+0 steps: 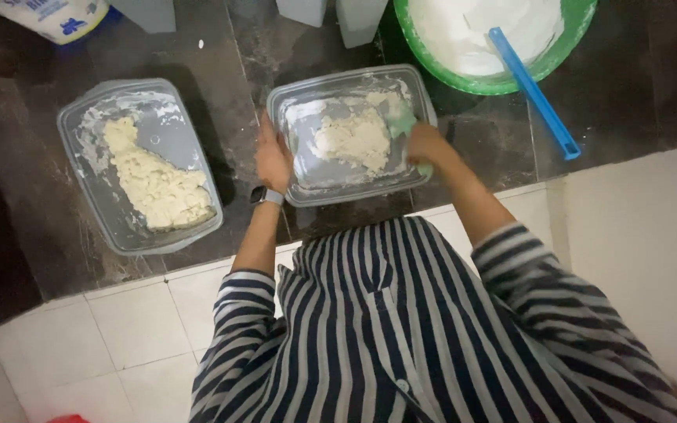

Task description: Mixing and kneading a white dough-like substance in plastic containers using a spatula and hands.

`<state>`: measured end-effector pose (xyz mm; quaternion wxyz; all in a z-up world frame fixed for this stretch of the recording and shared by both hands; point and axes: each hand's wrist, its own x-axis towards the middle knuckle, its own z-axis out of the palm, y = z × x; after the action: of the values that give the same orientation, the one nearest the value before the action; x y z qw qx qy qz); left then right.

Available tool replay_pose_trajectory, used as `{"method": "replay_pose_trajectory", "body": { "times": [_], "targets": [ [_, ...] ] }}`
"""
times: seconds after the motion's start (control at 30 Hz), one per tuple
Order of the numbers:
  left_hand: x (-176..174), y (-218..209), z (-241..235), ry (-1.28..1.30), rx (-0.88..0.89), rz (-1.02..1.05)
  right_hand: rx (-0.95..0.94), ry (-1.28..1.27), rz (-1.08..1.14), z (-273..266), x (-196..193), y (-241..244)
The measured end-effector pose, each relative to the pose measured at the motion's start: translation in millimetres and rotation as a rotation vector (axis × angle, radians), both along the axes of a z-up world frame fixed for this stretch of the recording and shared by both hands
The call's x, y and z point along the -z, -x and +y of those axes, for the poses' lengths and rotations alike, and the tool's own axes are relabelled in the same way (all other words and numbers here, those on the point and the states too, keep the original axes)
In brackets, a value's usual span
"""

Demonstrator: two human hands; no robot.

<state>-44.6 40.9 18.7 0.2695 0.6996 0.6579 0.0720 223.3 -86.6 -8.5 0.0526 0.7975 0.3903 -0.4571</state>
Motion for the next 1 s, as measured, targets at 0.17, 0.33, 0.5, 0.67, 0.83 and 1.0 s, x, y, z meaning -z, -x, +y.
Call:
{"method": "replay_pose_trajectory", "body": {
  "times": [0.17, 0.33, 0.5, 0.67, 0.83, 1.0],
  "targets": [
    [17.4, 2.3, -2.7, 0.005, -0.006, 0.053, 0.27, -0.177, 0.169, 15.5, 11.7, -17.8],
    [28.4, -4.5, 2.4, -0.043, -0.027, 0.083, 0.472, -0.169, 0.267, -24.9, 21.4, -43.8],
    [21.7, -3.0, -0.3, -0.08, 0.021, 0.155, 0.283, -0.006, 0.217, -52.3, 34.0, -39.8],
    [7.9, 4.2, 4.5, -0.019, 0.116, -0.067, 0.167, -0.117, 0.182, -13.8, -17.2, -22.0],
    [2.3, -0.6, 3.7, -0.005, 0.095, -0.015, 0.068, -0.151, 0.181, 10.4, -98.6, -19.1],
    [34.6, 4.9, 5.5, -0.095, 0.118, 0.044, -0.366, -0.102, 0.007, 36.9, -106.3, -19.6]
  ]
}}
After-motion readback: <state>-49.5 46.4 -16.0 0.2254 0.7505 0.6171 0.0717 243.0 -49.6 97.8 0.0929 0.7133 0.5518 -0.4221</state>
